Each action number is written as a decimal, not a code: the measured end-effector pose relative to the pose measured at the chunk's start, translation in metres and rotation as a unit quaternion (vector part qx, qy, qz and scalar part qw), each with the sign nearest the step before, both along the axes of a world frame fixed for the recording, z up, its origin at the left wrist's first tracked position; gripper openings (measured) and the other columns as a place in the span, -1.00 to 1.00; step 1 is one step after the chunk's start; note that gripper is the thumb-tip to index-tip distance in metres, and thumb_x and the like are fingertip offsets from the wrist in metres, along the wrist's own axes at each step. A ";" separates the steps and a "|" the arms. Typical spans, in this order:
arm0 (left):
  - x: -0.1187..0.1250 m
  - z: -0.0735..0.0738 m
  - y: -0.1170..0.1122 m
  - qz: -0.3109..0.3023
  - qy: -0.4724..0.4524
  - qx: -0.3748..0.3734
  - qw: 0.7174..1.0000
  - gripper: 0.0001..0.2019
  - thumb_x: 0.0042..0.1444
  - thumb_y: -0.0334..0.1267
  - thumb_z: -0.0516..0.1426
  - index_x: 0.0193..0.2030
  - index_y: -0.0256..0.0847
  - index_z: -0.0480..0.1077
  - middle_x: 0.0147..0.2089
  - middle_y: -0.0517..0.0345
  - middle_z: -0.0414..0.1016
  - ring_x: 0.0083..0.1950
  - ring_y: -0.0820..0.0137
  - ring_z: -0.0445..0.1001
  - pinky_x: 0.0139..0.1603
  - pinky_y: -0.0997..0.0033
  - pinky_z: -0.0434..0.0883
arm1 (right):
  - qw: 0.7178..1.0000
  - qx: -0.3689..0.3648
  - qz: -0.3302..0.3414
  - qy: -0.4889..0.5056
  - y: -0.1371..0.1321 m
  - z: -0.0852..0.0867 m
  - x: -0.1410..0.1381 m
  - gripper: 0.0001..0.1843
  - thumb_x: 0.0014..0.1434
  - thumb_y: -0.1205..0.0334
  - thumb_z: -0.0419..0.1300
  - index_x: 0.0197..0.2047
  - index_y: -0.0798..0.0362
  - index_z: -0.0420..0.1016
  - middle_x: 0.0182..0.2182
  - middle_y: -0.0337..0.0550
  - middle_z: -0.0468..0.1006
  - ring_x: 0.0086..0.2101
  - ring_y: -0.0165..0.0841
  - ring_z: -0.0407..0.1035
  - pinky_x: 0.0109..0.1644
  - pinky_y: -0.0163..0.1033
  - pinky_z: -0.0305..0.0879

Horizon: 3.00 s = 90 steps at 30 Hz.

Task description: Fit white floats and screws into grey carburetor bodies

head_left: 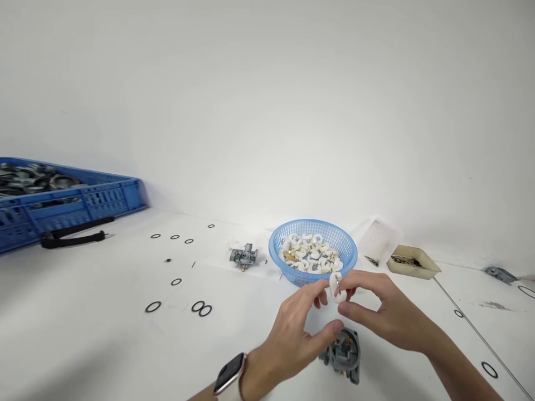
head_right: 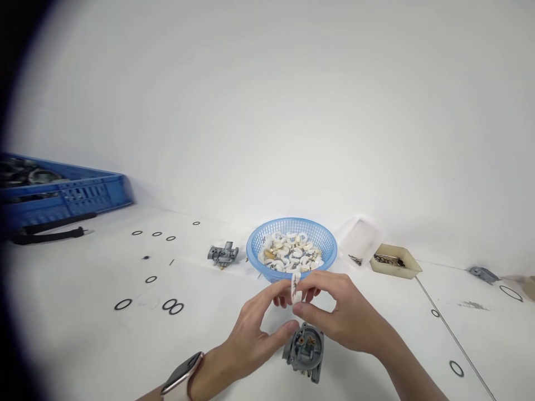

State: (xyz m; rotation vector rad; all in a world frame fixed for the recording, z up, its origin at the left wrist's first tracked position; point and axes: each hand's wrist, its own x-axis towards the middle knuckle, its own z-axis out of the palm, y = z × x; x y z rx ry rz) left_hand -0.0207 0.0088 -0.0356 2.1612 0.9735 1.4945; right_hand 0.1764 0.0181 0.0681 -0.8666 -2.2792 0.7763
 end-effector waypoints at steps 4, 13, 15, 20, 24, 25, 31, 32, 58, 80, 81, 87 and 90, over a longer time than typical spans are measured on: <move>0.001 0.002 0.001 0.020 -0.007 -0.026 0.999 -0.60 0.28 -0.13 0.17 0.22 -0.06 0.26 -0.20 0.16 0.46 -0.23 0.31 0.41 -0.16 0.32 0.41 | 1.000 -0.017 -0.008 -0.003 0.006 -0.005 0.004 -0.85 0.32 0.07 0.22 -0.19 -0.07 0.54 -0.26 -0.22 0.61 -0.22 -0.31 0.45 -0.05 -0.17 0.45; 0.016 -0.017 0.004 0.054 0.152 0.189 0.969 -0.79 0.28 -0.12 0.16 -0.31 -0.18 0.37 -0.42 0.19 0.43 -0.42 0.36 0.42 -0.40 0.39 0.28 | 0.980 0.029 -0.157 -0.121 0.079 -0.004 0.010 -0.65 0.31 -0.10 0.12 -0.16 -0.03 0.57 -0.19 -0.13 0.64 -0.21 -0.23 0.47 -0.15 -0.18 0.38; 0.020 -0.027 0.009 0.054 0.194 0.269 0.942 -0.68 0.29 0.02 0.18 -0.34 -0.18 0.35 -0.44 0.23 0.40 -0.48 0.42 0.38 -0.49 0.41 0.19 | 0.961 0.048 -0.185 -0.200 0.105 0.000 0.000 -0.67 0.31 -0.05 0.10 -0.14 -0.04 0.58 -0.13 -0.11 0.64 -0.18 -0.20 0.48 -0.17 -0.18 0.35; 0.021 -0.031 0.019 0.074 0.212 0.311 0.923 -0.56 0.35 0.15 0.12 -0.37 -0.16 0.34 -0.43 0.24 0.39 -0.48 0.46 0.37 -0.53 0.41 0.12 | 0.944 0.060 -0.159 -0.282 0.146 0.004 -0.050 -0.78 0.30 0.16 0.13 -0.17 0.00 0.60 -0.14 -0.08 0.65 -0.17 -0.21 0.50 -0.16 -0.20 0.33; 0.021 -0.030 0.021 0.091 0.184 0.328 0.922 -0.54 0.36 0.14 0.11 -0.43 -0.18 0.33 -0.48 0.23 0.36 -0.50 0.46 0.36 -0.56 0.41 0.09 | 0.929 0.026 -0.084 -0.360 0.158 -0.011 -0.103 -0.84 0.32 0.20 0.22 -0.09 0.03 0.59 -0.13 -0.11 0.63 -0.18 -0.28 0.50 -0.08 -0.19 0.42; 0.022 -0.031 0.022 0.091 0.181 0.329 0.922 -0.57 0.36 0.09 0.13 -0.43 -0.17 0.33 -0.48 0.23 0.35 -0.51 0.46 0.35 -0.57 0.41 0.07 | 0.921 0.018 -0.075 -0.382 0.161 -0.016 -0.114 -0.82 0.34 0.17 0.23 -0.05 0.04 0.57 -0.10 -0.11 0.61 -0.16 -0.28 0.50 -0.05 -0.14 0.45; 0.026 -0.039 0.028 0.096 0.205 0.328 0.917 -0.67 0.19 -0.18 0.31 -0.50 -0.19 0.32 -0.55 0.26 0.32 -0.56 0.48 0.31 -0.61 0.43 -0.01 | 0.877 -0.004 -0.111 -0.468 0.177 -0.040 -0.146 -0.65 0.38 0.10 0.22 0.15 0.06 0.46 0.10 -0.03 0.50 -0.02 -0.20 0.47 0.04 0.01 0.49; 0.026 -0.039 0.028 0.099 0.199 0.331 0.917 -0.65 0.19 -0.13 0.31 -0.51 -0.18 0.31 -0.56 0.26 0.30 -0.57 0.47 0.31 -0.61 0.42 -0.02 | 0.873 -0.006 -0.118 -0.474 0.178 -0.042 -0.146 -0.65 0.38 0.10 0.22 0.15 0.06 0.46 0.10 -0.03 0.50 -0.02 -0.19 0.47 0.04 0.02 0.49; -0.001 0.018 -0.004 0.023 -0.046 0.132 0.990 -0.69 0.44 0.01 0.02 -0.02 -0.17 0.42 -0.38 0.15 0.45 -0.41 0.38 0.43 -0.35 0.43 0.42 | 0.974 -0.196 0.067 0.094 0.004 -0.012 0.012 -0.70 0.33 -0.09 0.22 -0.20 -0.03 0.57 -0.32 -0.20 0.44 -0.32 -0.37 0.27 -0.18 -0.22 0.31; 0.000 -0.006 0.008 0.058 0.199 0.222 0.953 -0.93 0.33 -0.36 0.11 -0.17 -0.19 0.42 -0.29 0.13 0.55 -0.39 0.40 0.47 -0.37 0.42 0.37 | 0.986 -0.106 -0.017 -0.131 0.017 -0.026 0.023 -0.71 0.28 -0.05 0.21 -0.15 -0.06 0.65 -0.23 -0.18 0.64 -0.19 -0.23 0.44 -0.09 -0.16 0.32; -0.001 -0.004 0.008 0.048 0.187 0.199 0.961 -0.93 0.32 -0.34 0.11 -0.14 -0.19 0.43 -0.27 0.11 0.55 -0.36 0.39 0.48 -0.35 0.41 0.39 | 0.986 -0.100 -0.020 -0.132 0.017 -0.025 0.024 -0.72 0.27 -0.04 0.22 -0.11 -0.07 0.64 -0.20 -0.18 0.64 -0.17 -0.23 0.43 -0.08 -0.15 0.32; -0.002 0.013 0.006 -0.065 0.112 -0.111 0.985 -0.73 0.20 -0.27 0.02 -0.02 -0.18 0.45 -0.14 0.08 0.56 -0.20 0.29 0.48 -0.14 0.31 0.46 | 0.987 -0.105 0.003 -0.123 0.017 -0.013 0.035 -0.66 0.22 0.06 0.27 0.07 -0.18 0.59 -0.07 -0.22 0.60 -0.10 -0.24 0.40 -0.01 -0.15 0.33; 0.002 0.017 0.006 -0.107 0.098 -0.207 0.967 -0.71 0.22 -0.33 -0.07 -0.14 -0.18 0.47 -0.22 0.14 0.53 -0.21 0.30 0.44 -0.14 0.34 0.41 | 0.984 -0.114 0.026 -0.132 0.013 -0.011 0.035 -0.68 0.21 0.08 0.28 0.05 -0.19 0.61 -0.08 -0.23 0.61 -0.11 -0.23 0.40 -0.02 -0.16 0.31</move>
